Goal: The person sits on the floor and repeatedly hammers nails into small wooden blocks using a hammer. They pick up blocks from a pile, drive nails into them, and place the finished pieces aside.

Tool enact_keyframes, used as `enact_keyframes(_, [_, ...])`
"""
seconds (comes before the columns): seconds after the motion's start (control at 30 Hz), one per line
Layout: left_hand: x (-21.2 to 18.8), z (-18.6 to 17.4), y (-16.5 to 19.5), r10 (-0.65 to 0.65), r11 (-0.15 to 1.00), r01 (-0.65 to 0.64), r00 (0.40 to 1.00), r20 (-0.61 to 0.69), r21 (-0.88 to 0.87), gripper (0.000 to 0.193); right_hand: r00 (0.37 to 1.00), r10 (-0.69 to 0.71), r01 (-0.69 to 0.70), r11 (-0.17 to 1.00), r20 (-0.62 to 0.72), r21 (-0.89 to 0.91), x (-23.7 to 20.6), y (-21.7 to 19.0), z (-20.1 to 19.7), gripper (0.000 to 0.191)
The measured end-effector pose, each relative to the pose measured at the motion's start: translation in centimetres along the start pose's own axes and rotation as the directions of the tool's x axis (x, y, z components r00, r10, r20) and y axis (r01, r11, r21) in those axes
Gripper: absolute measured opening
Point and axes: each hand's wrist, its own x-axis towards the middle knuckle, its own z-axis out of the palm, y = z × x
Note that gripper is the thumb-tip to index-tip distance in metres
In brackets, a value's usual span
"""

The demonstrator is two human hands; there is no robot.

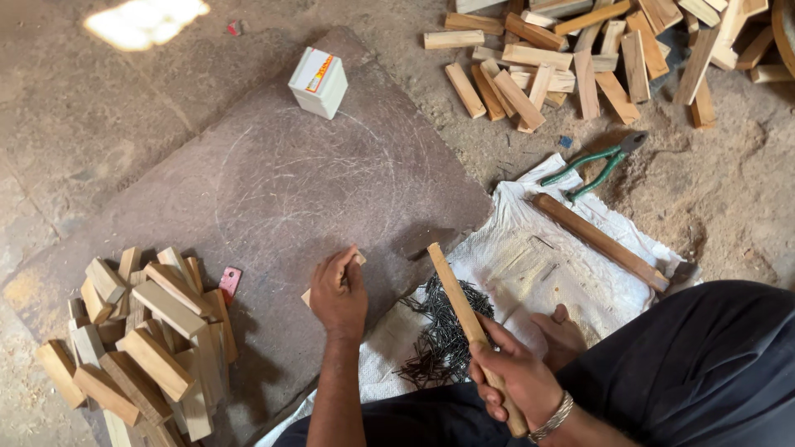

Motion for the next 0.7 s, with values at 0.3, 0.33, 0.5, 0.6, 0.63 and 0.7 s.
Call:
enact_keyframes(0.3, [0.2,0.4,0.1,-0.195,0.965,0.194,0.981,0.014,-0.175,0.052,0.424,-0.787,0.740,0.016,0.448,-0.672,-1.1,-0.8,2.4,0.063])
enact_keyframes(0.33, [0.3,0.4,0.1,-0.285,0.918,0.291,0.956,0.061,-0.268,0.059,0.368,-0.805,0.755,-0.034,0.466,-0.655,-1.1,-1.0,2.8,0.062])
enact_keyframes(0.5, [0.7,0.1,0.2,-0.228,0.969,0.231,0.972,0.052,-0.083,0.068,0.649,-0.678,0.484,0.021,0.343,-0.875,0.0,-2.5,5.2,0.067])
enact_keyframes(0.6, [0.9,0.2,0.0,-0.231,0.970,0.235,0.971,0.066,-0.065,0.071,0.730,-0.624,0.351,-0.010,0.280,-0.936,0.3,-3.5,5.8,0.067])
enact_keyframes(0.63, [1.0,0.2,-0.1,-0.244,0.966,0.249,0.967,0.067,-0.069,0.071,0.757,-0.606,0.300,-0.008,0.243,-0.954,0.2,-3.7,5.8,0.066])
enact_keyframes(0.7, [0.9,0.2,-0.4,-0.225,0.967,0.229,0.973,0.047,-0.108,0.070,0.453,-0.775,0.599,-0.101,0.440,-0.795,-0.7,-3.3,5.7,0.060])
